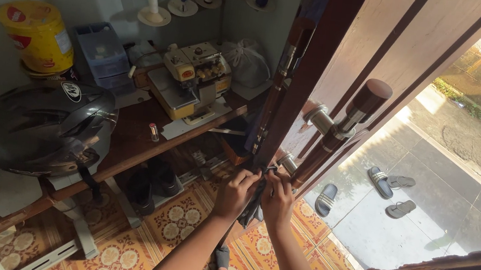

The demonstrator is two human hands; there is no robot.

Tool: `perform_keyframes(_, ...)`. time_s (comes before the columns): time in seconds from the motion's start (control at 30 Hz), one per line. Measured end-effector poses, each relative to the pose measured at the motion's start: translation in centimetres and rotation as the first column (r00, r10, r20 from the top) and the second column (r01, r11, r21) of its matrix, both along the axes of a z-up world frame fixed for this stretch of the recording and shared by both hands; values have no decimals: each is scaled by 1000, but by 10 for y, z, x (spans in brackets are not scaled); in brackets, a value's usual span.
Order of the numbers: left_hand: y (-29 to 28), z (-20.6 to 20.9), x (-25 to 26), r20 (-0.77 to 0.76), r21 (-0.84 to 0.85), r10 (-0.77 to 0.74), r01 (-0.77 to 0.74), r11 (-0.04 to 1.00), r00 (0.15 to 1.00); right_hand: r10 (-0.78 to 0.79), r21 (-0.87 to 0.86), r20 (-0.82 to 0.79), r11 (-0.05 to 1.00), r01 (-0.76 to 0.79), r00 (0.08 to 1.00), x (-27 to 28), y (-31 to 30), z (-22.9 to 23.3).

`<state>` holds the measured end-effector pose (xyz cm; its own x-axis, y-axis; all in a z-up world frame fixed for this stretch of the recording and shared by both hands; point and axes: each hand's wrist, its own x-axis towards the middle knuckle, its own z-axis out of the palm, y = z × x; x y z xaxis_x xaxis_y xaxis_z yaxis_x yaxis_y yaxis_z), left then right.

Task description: The recorder uses a screwdriver and their hands to tighten and fix a loose metal door handle assembly on a wooden door.

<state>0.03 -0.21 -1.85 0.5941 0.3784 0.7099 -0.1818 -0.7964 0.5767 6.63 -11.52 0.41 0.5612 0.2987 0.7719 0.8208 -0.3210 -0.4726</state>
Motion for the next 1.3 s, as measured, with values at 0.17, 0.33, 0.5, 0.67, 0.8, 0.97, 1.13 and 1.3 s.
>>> perform_keyframes(0.17,-2,-12,0,-90,-1,2,-2,1000,996,-25,-4,-44,1000,25,999,-3,-1,-13)
perform_keyframes(0.33,-5,-29,3,-184,-34,33,-40,999,982,-49,-65,-99,997,42,994,-5,-3,-32)
perform_keyframes(0.5,-6,-39,2,-93,-50,16,-21,999,996,-5,-112,-76,994,-4,997,-14,-9,-28)
perform_keyframes(0.67,-6,-47,0,-153,-39,11,-17,999,988,-16,-156,-156,988,-9,988,-14,-10,-39)
perform_keyframes(0.8,-7,-51,-3,-198,-4,38,-40,999,979,-15,-171,-216,985,-23,976,-14,-11,-50)
perform_keyframes(0.97,-6,-74,-2,-247,-34,48,-58,998,968,-54,-268,-224,963,-9,973,-14,-17,-64)
perform_keyframes(1.13,-6,-99,-6,-251,-71,56,-76,995,966,-59,-321,-297,946,-41,953,-15,-28,-69)
perform_keyframes(1.3,-13,-91,-17,-336,-140,-71,25,990,939,-91,-322,-337,946,-24,937,-21,-38,-60)
